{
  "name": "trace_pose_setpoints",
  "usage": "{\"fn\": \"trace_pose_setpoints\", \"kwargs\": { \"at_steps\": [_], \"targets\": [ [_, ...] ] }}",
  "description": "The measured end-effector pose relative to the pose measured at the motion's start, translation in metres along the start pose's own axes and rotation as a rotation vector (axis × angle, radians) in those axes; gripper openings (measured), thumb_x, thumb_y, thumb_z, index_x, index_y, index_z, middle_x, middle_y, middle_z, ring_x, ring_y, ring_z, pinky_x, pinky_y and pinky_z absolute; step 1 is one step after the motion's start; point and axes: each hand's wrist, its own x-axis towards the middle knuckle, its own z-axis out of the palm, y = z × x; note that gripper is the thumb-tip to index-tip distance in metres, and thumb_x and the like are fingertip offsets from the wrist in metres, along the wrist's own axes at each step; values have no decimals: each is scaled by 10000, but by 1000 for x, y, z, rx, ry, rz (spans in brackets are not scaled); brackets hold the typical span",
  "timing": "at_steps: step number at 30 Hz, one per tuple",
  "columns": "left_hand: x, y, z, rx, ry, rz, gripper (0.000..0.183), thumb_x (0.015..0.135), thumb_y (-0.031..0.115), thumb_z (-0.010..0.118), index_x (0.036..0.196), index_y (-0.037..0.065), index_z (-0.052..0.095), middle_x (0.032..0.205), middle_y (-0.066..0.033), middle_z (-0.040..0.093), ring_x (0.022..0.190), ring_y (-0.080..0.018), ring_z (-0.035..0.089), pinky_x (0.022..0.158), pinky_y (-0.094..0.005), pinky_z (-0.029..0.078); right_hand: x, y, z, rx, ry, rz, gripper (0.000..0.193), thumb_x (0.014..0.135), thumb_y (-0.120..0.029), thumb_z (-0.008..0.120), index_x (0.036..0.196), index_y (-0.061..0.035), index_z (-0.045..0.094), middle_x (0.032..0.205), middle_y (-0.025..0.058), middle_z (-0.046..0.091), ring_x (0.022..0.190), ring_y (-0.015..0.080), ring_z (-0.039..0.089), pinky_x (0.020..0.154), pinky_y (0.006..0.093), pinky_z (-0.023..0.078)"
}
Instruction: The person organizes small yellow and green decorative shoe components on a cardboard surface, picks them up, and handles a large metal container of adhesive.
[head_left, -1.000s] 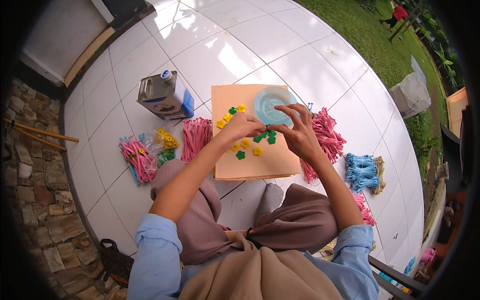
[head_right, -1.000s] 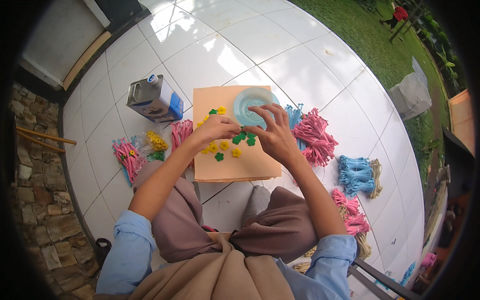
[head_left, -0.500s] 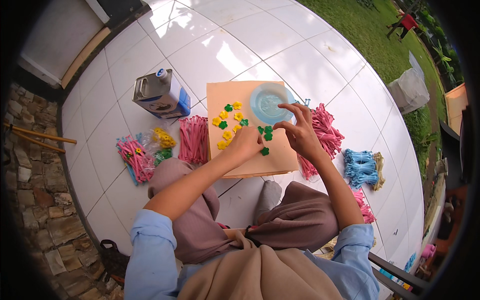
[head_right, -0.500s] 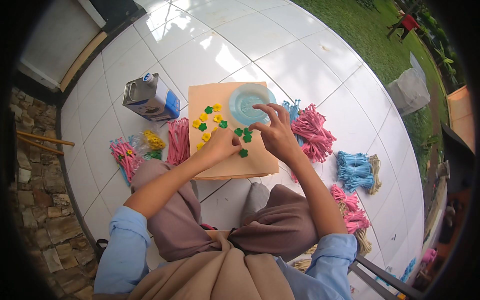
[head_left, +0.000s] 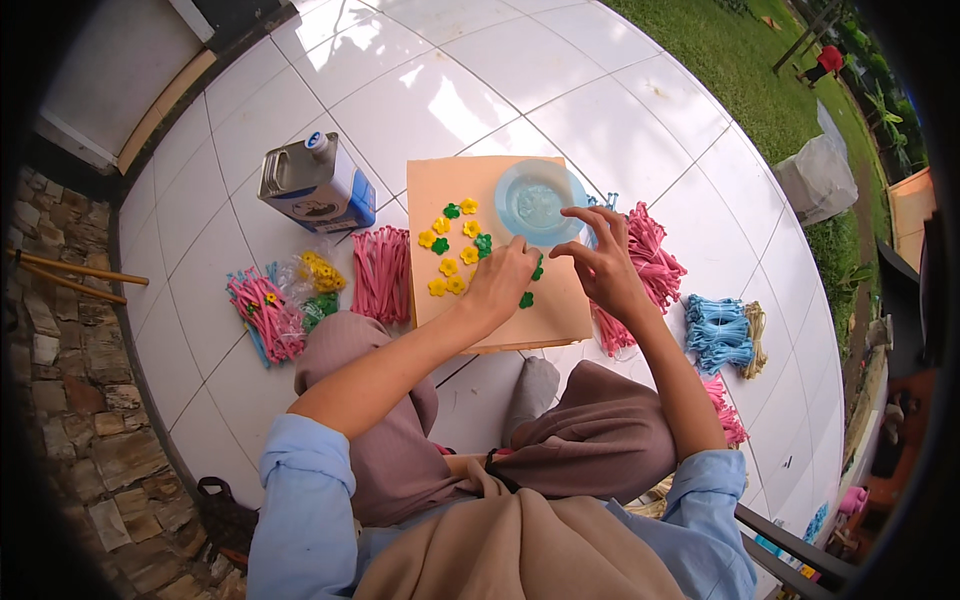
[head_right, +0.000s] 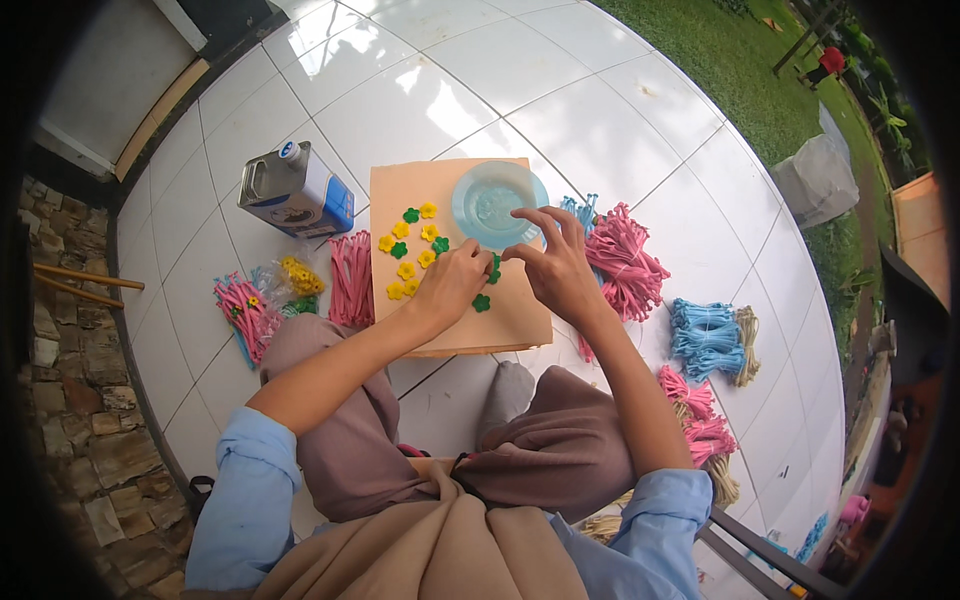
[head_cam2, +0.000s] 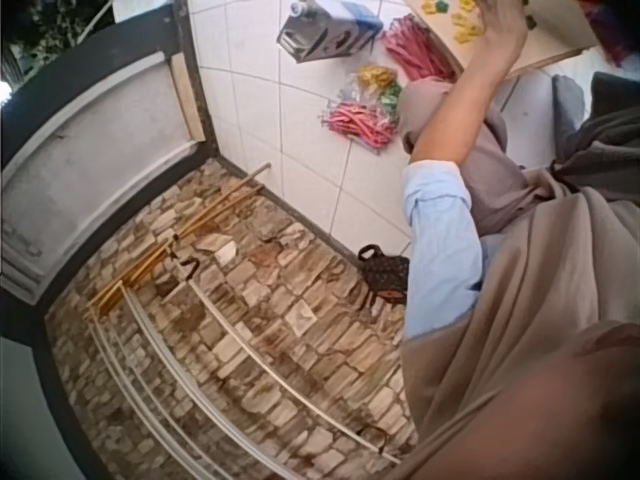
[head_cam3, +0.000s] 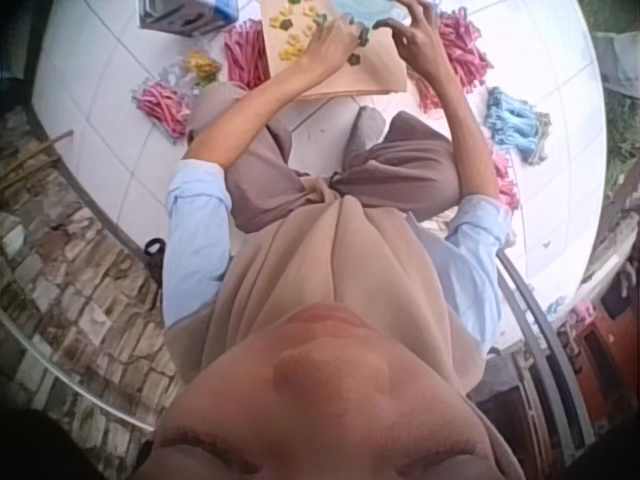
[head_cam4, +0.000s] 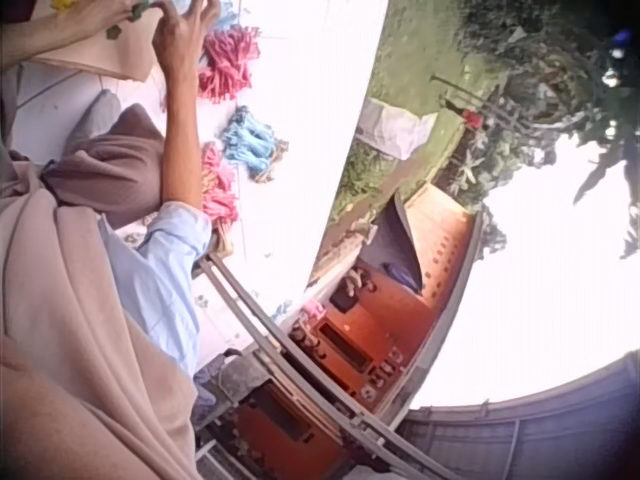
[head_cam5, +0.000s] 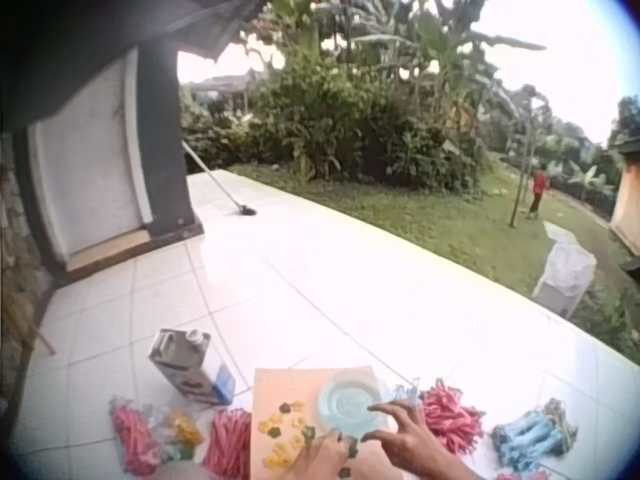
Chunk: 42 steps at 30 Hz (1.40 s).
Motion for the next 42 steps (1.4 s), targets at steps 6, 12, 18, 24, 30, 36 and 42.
{"fn": "trace_pose_setpoints", "kwargs": {
  "at_steps": [6, 12, 18, 24, 30, 36, 42],
  "targets": [
    [0, 6, -4, -46, -1, -72, 139, 730, 61, 645, 847, 29, 576, 838, -135, 558, 750, -333, 598, 641, -403, 491, -1, 2, -3, 6, 17, 5, 300, 621, 69, 563, 814, -148, 641, 1211, 42, 464, 1127, 300, 383, 930, 439, 338],
    [7, 1, -10, -178, 11, -82, 99, 734, 53, 638, 816, 2, 613, 771, -134, 613, 686, -295, 622, 619, -366, 497, -8, 1, -5, -14, 15, -23, 293, 615, 61, 577, 810, -148, 645, 1206, 41, 472, 1114, 291, 397, 932, 442, 336],
    [15, -13, -22, -913, -145, -511, 110, 705, -9, 641, 798, -61, 669, 753, -169, 663, 667, -177, 664, 612, -241, 538, -6, -8, -8, -50, 43, -130, 302, 632, 29, 615, 853, -171, 658, 1218, 30, 474, 1127, 265, 398, 969, 447, 317],
    [18, -12, -27, -1023, -174, -558, 144, 727, -5, 646, 842, -91, 653, 766, -143, 663, 688, -168, 659, 636, -230, 559, -9, -7, -5, -111, 0, -179, 282, 671, -5, 628, 879, -192, 664, 1217, 17, 482, 1135, 243, 401, 995, 450, 300],
    [16, -16, -24, -1054, -211, -552, 175, 767, 39, 642, 900, -74, 646, 814, -153, 660, 717, -170, 659, 673, -229, 551, -8, -6, -7, -102, 0, -171, 248, 678, 4, 615, 844, -175, 654, 1220, 21, 481, 1130, 247, 405, 1000, 459, 293],
    [9, -4, -23, -558, -237, -434, 166, 744, 27, 627, 887, -51, 657, 826, -161, 666, 684, -185, 663, 618, -260, 532, -6, 1, -5, -87, 63, -67, 260, 627, 33, 597, 826, -131, 628, 1215, 49, 468, 1116, 282, 405, 973, 468, 309],
    [5, -3, -4, -43, 79, -99, 131, 775, 138, 626, 771, 8, 639, 752, -156, 628, 654, -308, 617, 623, -377, 501, -6, 22, 19, -173, 86, 133, 364, 645, 43, 574, 946, -155, 624, 1231, 71, 433, 1126, 320, 376, 922, 475, 320]
  ]
}}
